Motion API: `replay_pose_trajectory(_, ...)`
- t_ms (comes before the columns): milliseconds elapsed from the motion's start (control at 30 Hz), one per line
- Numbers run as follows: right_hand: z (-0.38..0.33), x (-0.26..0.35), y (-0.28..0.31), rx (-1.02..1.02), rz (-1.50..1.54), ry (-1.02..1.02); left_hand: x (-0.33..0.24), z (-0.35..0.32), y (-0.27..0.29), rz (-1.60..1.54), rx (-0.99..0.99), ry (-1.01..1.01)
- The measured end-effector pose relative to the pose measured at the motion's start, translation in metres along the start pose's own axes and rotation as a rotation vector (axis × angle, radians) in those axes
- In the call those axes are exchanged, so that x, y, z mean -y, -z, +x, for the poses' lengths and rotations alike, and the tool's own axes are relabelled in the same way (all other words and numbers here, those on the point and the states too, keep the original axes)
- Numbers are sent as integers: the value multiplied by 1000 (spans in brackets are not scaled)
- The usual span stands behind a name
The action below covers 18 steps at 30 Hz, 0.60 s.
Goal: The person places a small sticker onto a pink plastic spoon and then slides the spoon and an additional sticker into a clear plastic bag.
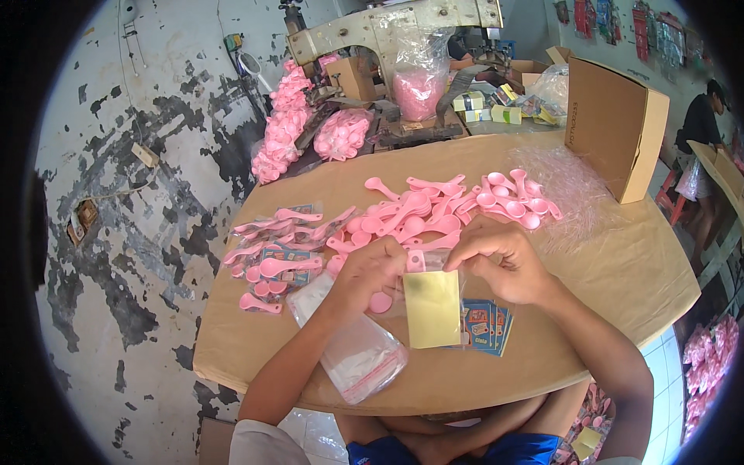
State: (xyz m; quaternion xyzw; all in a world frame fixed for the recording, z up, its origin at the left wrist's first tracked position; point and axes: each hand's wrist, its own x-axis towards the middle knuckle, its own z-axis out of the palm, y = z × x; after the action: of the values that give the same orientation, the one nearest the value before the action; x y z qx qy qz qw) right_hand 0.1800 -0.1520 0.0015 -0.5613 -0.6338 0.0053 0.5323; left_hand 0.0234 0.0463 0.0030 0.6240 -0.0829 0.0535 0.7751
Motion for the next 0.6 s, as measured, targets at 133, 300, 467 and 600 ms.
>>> replay_pose_trajectory(133, 8, 4, 3, -28, -159, 59, -6, 3, 4, 305, -61, -234)
replay_pose_trajectory(300, 17, 35, -30, 48, -169, -178, -73, -19, 35, 665, -476, -545)
replay_pose_trajectory(467, 25, 59, -85, 547, -506, -226, -106, -54, 85, 1624, -461, -691)
replay_pose_trajectory(600, 24, 52, -92, 601, -167, -505, -92, -61, 80, 893, 60, 2)
